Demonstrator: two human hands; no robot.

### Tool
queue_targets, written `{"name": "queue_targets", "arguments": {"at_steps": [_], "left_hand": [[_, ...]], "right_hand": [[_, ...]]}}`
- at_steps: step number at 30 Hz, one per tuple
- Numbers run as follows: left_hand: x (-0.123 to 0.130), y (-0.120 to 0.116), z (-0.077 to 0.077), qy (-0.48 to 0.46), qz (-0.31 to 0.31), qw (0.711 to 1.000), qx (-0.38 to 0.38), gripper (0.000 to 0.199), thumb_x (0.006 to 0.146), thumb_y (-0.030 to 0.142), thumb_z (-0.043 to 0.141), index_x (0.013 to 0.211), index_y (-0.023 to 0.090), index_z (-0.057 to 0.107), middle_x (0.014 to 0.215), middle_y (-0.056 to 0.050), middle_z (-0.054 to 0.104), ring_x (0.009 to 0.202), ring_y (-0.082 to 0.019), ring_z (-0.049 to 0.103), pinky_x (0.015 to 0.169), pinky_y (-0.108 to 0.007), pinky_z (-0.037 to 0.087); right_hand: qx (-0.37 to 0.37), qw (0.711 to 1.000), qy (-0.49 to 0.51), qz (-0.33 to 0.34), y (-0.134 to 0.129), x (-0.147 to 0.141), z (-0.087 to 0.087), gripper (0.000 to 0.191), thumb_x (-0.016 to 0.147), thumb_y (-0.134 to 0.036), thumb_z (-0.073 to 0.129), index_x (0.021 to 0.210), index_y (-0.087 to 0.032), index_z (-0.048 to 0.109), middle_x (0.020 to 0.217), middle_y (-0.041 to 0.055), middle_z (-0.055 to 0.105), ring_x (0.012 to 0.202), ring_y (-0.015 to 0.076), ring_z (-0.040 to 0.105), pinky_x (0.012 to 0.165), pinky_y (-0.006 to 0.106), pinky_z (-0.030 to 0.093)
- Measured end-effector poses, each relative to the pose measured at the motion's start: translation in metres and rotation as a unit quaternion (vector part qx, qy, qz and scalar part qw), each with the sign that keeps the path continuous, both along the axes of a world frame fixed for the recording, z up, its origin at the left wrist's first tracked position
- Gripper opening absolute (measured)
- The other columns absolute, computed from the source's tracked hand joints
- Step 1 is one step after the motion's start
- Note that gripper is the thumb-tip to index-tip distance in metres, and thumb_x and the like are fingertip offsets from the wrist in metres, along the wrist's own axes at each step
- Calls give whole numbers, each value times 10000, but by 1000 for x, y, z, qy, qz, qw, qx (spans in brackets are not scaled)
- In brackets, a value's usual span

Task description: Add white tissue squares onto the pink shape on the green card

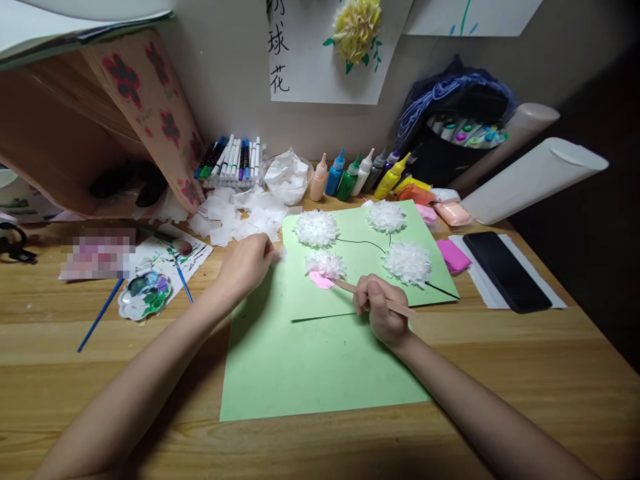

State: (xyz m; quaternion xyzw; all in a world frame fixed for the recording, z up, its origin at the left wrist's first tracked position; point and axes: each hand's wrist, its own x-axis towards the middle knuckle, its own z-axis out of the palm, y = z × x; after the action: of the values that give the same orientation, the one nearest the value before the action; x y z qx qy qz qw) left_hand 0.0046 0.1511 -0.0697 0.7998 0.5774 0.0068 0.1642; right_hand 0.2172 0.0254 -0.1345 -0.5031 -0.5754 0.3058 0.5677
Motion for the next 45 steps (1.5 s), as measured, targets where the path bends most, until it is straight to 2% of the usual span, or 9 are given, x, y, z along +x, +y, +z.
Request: {"name": "queue_targets", "arguments": {"at_steps": [4,8,13,17,22,26,30,39,45], "left_hand": [[4,-11,23,-150,-76,982,-81,159,837,333,561,774,191,596,811,-25,670,727,-169,581,630,-267,388],[15,-21,16,-258,-182,930,-186,155,823,327,593,758,187,615,769,-5,669,693,-140,578,635,-252,414],[32,-30,-14,-195,-140,967,-82,106,832,267,580,789,182,627,791,-28,676,695,-161,574,598,-270,376],[38,-33,-25,-173,-142,975,-13,113,855,246,538,800,186,617,819,-36,668,719,-173,569,612,-283,375],[39,-33,-28,-170,-147,974,29,124,873,243,513,822,183,610,862,-50,643,797,-190,566,648,-292,390],[40,-34,-30,-173,-153,972,38,127,882,256,516,825,180,600,869,-51,636,804,-191,563,644,-291,387],[40,-34,-31,-169,-150,973,46,112,878,244,524,819,180,594,857,-51,636,791,-189,565,637,-288,385],[40,-32,-30,-185,-137,972,41,109,874,234,506,799,183,566,849,-44,633,777,-182,569,644,-287,388],[37,-28,-37,-216,-34,974,60,207,955,260,335,875,182,509,878,-63,610,800,-185,544,695,-307,394]], "right_hand": [[-44,996,-53,50,3,-3,7,414,975,-366,369,621,-198,503,553,-14,502,501,112,468,506,264,366],[-80,995,-50,45,7,-4,9,392,972,-393,386,661,-196,520,594,-10,529,546,116,516,542,257,407],[-84,995,-32,34,9,-4,7,376,970,-409,391,697,-194,534,609,-9,545,557,111,508,543,248,412],[-87,995,-31,38,9,-4,6,370,972,-398,389,698,-193,531,617,-11,549,560,106,506,538,242,402],[7,998,-59,11,4,-2,5,371,982,-327,353,673,-201,515,597,-7,531,541,117,484,530,263,382],[100,981,-159,36,1,-3,8,359,968,-255,327,653,-214,493,560,3,489,541,146,463,538,297,370],[79,969,-229,51,5,-6,10,303,954,-207,348,688,-216,493,580,5,489,553,154,459,556,303,368],[61,966,-247,49,9,-10,9,303,966,-241,348,701,-220,494,590,11,504,572,164,467,561,310,361],[37,974,-219,34,15,-13,15,355,983,-277,335,655,-221,461,568,0,486,540,143,469,553,293,362]]}}
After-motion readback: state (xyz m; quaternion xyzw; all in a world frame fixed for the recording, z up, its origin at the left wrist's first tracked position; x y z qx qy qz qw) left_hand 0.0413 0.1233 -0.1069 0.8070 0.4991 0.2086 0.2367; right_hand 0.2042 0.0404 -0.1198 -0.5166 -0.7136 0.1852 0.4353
